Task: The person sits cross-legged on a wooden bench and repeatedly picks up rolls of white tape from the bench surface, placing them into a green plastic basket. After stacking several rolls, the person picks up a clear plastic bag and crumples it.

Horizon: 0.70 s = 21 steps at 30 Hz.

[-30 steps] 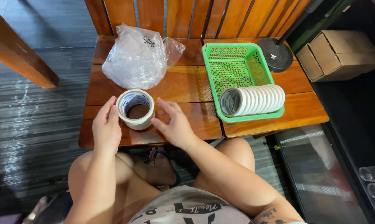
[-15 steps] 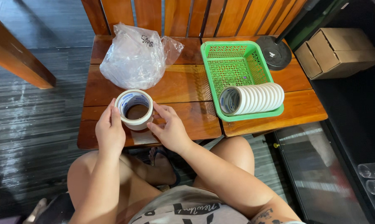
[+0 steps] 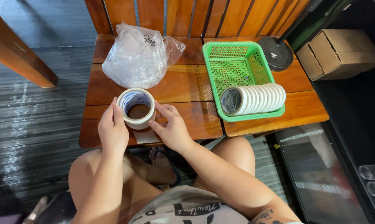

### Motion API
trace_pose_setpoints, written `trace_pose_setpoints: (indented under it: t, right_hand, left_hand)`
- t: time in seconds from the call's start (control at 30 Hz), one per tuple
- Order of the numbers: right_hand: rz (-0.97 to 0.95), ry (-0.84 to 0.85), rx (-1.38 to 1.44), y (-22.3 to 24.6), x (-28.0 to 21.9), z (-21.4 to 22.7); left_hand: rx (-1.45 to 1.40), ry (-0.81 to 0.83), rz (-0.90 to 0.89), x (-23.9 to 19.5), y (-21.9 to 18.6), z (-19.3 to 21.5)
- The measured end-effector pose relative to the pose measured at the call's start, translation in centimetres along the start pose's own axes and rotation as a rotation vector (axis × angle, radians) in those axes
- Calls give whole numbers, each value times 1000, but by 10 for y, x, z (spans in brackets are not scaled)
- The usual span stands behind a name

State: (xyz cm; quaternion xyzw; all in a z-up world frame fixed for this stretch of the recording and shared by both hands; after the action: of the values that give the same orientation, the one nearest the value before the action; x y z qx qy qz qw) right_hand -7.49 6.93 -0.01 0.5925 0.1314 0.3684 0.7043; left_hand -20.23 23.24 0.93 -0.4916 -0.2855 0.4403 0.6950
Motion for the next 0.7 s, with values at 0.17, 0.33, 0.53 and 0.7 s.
trace_pose_setpoints:
  t: [0.17, 0.33, 0.53, 0.7]
  right_hand:
    - [10, -5, -1, -2, 0, 1]
    - [28, -14, 12, 5, 0, 3]
    - [34, -49, 37, 14, -4, 14]
    - [108, -136, 95, 10, -10, 38]
  left_hand:
    - [21, -9, -1, -2, -6, 1]
    - [48, -32, -25, 0, -3, -2]
    - [66, -81, -127, -11, -22, -1]
    - [94, -152, -400, -19, -46, -14]
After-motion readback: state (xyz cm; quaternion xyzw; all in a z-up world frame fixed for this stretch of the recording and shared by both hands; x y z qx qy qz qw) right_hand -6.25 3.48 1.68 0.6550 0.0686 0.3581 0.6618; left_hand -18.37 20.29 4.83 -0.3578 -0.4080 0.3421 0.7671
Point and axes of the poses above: each hand's wrist, its own x-axis towards the middle knuckle, its own z-axis out of the back of the hand, y = z × x, the point moved 9 cm from there along x, towards the middle knuckle, and after that the axes turned 11 degrees about z, right-handed, at the moved point
